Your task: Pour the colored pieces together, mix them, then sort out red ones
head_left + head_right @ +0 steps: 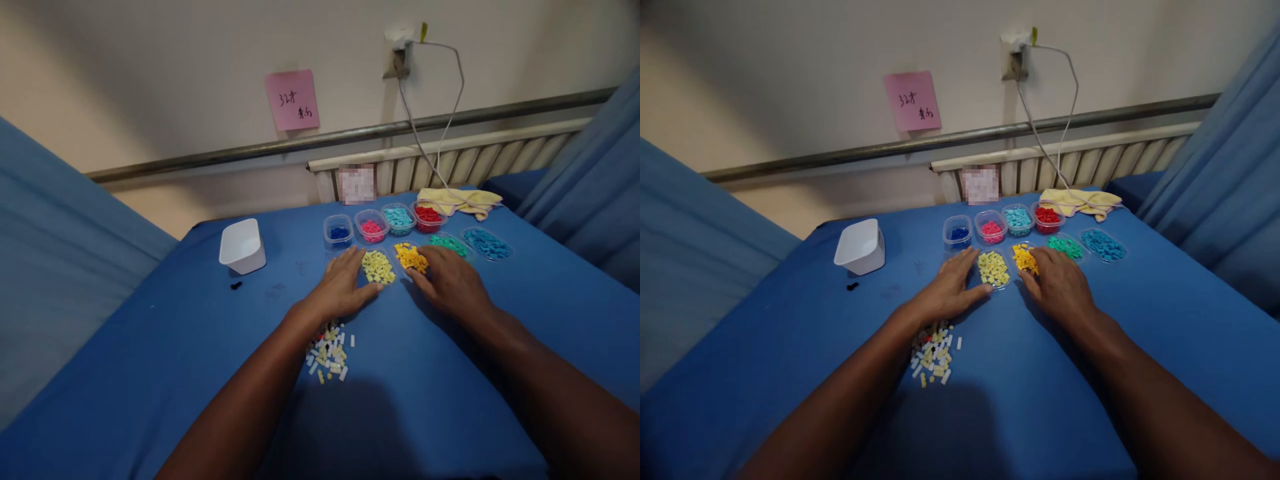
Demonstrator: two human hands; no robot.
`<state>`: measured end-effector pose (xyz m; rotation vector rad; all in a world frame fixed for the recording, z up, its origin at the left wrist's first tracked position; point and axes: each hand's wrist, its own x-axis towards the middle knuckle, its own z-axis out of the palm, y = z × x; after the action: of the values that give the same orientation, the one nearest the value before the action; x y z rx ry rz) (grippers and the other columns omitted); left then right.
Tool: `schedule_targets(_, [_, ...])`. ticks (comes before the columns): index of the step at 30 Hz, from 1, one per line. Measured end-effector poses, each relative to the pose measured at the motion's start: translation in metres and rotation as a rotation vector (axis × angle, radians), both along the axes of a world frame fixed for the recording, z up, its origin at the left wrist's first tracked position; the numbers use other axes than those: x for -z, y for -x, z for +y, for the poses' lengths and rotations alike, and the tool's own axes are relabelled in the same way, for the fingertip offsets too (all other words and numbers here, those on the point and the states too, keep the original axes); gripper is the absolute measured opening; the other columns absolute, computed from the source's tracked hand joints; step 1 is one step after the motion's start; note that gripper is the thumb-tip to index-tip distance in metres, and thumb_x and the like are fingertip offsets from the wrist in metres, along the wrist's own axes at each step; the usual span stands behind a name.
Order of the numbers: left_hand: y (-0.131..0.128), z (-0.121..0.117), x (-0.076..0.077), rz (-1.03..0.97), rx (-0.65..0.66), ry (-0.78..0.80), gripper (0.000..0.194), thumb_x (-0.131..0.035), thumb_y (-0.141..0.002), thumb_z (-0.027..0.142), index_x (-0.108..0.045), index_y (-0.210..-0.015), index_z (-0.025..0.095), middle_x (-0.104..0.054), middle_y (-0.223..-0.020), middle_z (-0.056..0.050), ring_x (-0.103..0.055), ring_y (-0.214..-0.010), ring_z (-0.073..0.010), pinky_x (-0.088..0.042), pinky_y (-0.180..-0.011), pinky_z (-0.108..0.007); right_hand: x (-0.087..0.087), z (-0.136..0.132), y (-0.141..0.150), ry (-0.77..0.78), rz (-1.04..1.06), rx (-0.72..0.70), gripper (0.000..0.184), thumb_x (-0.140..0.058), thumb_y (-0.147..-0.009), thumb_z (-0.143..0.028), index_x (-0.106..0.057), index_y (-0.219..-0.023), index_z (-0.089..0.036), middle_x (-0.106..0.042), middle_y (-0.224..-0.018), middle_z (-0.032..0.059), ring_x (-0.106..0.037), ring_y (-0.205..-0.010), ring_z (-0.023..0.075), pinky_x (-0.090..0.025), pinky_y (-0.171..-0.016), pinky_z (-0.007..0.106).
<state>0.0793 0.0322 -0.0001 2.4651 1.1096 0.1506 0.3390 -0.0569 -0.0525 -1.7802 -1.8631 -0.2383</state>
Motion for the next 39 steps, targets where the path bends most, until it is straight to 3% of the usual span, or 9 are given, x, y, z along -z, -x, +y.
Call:
schedule_targets(3, [0.054, -0.029, -0.015, -0.056, -0.062, 0.024, 0.087, -0.043, -0.105, 0.076, -0.032, -0.173, 0.022, -0.023, -0.182, -0.013, -0.021, -0.169, -0.0309, -0.020, -0.138, -0.053, -0.005, -0.006, 0.016, -0.094, 0.121, -0.232, 0.036, -0.060, -0.107, -0.040, -0.068, -0.134, -0.017, -0.075, -0.133, 0.0185, -0.070, -0.125, 0.0359, -0.056, -0.109, 0.053])
schedule_targets(6, [0.097, -0.069, -0.018, 0.045, -0.061, 0.106, 0.094, -0.048, -0.102, 0.080, -0.025, -0.176, 0.028, -0.013, -0.184, -0.010, -0.016, -0.170, -0.0341, -0.020, -0.138, -0.057, -0.005, -0.014, 0.038, -0.024, 0.232, -0.434, 0.029, -0.061, -0.107, -0.036, -0.071, -0.130, -0.021, -0.079, -0.126, 0.0135, -0.074, -0.119, 0.0313, -0.060, -0.104, 0.050])
schedule_targets(12, [0.097, -0.126, 0.015, 0.107, -0.003, -0.037, 0.110, -0.055, -0.092, 0.089, -0.024, -0.176, 0.025, -0.006, -0.184, -0.018, -0.008, -0.170, -0.0417, -0.017, -0.135, -0.068, -0.003, -0.025, 0.062, 0.126, 0.410, -0.636, 0.024, -0.061, -0.108, -0.038, -0.074, -0.123, -0.025, -0.080, -0.120, 0.0100, -0.075, -0.112, 0.0266, -0.061, -0.101, 0.046])
schedule_targets(16, [0.071, -0.121, 0.028, 0.057, -0.035, -0.177, 0.084, -0.061, -0.099, 0.075, -0.045, -0.166, 0.027, -0.023, -0.181, -0.020, -0.023, -0.166, -0.0437, -0.027, -0.131, -0.070, -0.003, -0.025, 0.058, 0.167, 0.481, -0.585, 0.024, -0.058, -0.108, -0.039, -0.076, -0.119, -0.026, -0.080, -0.116, 0.0096, -0.076, -0.108, 0.0266, -0.062, -0.096, 0.044])
schedule_targets(20, [0.058, -0.098, 0.034, -0.002, -0.007, -0.273, 0.041, -0.056, -0.108, 0.047, -0.066, -0.139, 0.022, -0.052, -0.161, -0.018, -0.053, -0.147, -0.0341, -0.043, -0.125, -0.056, -0.002, -0.023, 0.052, 0.177, 0.518, -0.547, 0.023, -0.058, -0.108, -0.039, -0.077, -0.111, -0.026, -0.081, -0.109, 0.0074, -0.077, -0.101, 0.0259, -0.062, -0.091, 0.042])
schedule_targets(24, [0.051, -0.065, 0.037, -0.015, -0.005, -0.329, 0.027, -0.052, -0.108, 0.036, -0.069, -0.121, 0.019, -0.064, -0.140, -0.015, -0.063, -0.127, -0.0286, -0.053, -0.112, -0.046, -0.001, -0.023, 0.050, 0.195, 0.499, -0.563, 0.023, -0.057, -0.108, -0.037, -0.077, -0.106, -0.026, -0.081, -0.104, 0.0058, -0.076, -0.096, 0.0246, -0.060, -0.089, 0.039])
schedule_targets(31, [0.043, -0.032, 0.032, 0.039, -0.053, -0.310, 0.034, -0.053, -0.109, 0.040, -0.070, -0.127, 0.016, -0.068, -0.140, -0.015, -0.063, -0.130, -0.0291, -0.051, -0.114, -0.044, 0.001, -0.022, 0.050, 0.204, 0.532, -0.544, 0.023, -0.058, -0.107, -0.037, -0.078, -0.104, -0.025, -0.081, -0.100, 0.0055, -0.076, -0.093, 0.0246, -0.059, -0.086, 0.038])
schedule_targets(35, [0.056, -0.054, 0.028, 0.089, 0.013, -0.257, 0.064, -0.050, -0.110, 0.059, -0.053, -0.160, 0.019, -0.039, -0.175, -0.016, -0.036, -0.163, -0.0349, -0.027, -0.134, -0.057, 0.003, -0.020, 0.049, 0.217, 0.526, -0.552, 0.025, -0.058, -0.107, -0.039, -0.078, -0.103, -0.025, -0.081, -0.101, 0.0067, -0.076, -0.092, 0.0253, -0.060, -0.086, 0.040])
schedule_targets(39, [0.078, -0.085, 0.019, 0.122, 0.080, -0.131, 0.070, -0.048, -0.110, 0.062, -0.043, -0.169, 0.024, -0.023, -0.181, -0.013, -0.018, -0.169, -0.0355, -0.019, -0.136, -0.062, 0.005, -0.019, 0.048, 0.235, 0.517, -0.556, 0.025, -0.058, -0.107, -0.040, -0.078, -0.103, -0.025, -0.081, -0.102, 0.0058, -0.076, -0.092, 0.0248, -0.060, -0.086, 0.041])
